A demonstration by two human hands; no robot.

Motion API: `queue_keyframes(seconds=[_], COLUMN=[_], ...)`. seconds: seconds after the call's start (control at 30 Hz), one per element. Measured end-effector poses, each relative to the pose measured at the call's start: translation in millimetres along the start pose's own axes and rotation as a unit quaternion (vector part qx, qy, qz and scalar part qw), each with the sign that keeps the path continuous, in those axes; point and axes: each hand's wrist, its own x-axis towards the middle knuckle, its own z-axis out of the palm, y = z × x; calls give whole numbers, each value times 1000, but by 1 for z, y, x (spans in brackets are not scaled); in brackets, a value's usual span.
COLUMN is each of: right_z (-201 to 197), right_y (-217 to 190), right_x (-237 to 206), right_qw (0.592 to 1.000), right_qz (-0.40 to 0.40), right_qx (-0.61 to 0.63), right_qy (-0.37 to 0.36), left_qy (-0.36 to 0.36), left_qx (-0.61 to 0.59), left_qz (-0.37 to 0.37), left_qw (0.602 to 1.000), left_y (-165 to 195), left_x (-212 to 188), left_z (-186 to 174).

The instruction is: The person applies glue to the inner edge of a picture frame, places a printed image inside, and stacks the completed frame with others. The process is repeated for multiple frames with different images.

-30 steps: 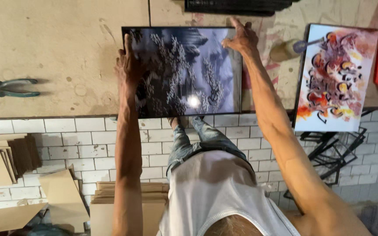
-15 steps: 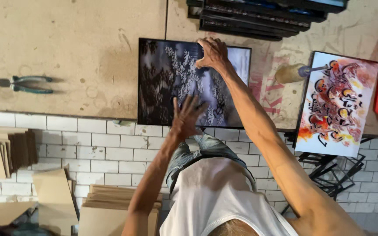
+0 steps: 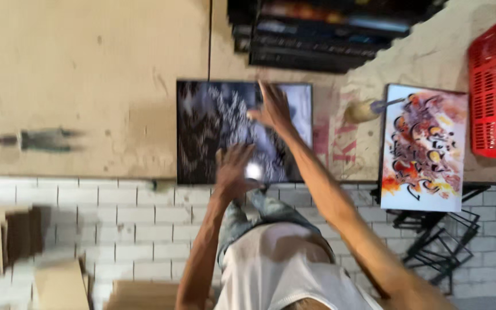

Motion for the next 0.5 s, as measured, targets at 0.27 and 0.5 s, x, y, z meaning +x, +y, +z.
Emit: queue_keyframes(seconds=[0.27,0.5], right_z=[-37,-10], right_y=[64,94], right_x=[-228,-240], right_qw=[938,803], right_qz=[335,477], right_qx=[-26,354], right_qy=[-88,-42], left_qy=[223,128], left_qx=[92,-189], left_qz=[-246,-370], left_qw=[939,901], left_y=[-113,-154], left_x=[-50,-36], left_z=[-25,-42])
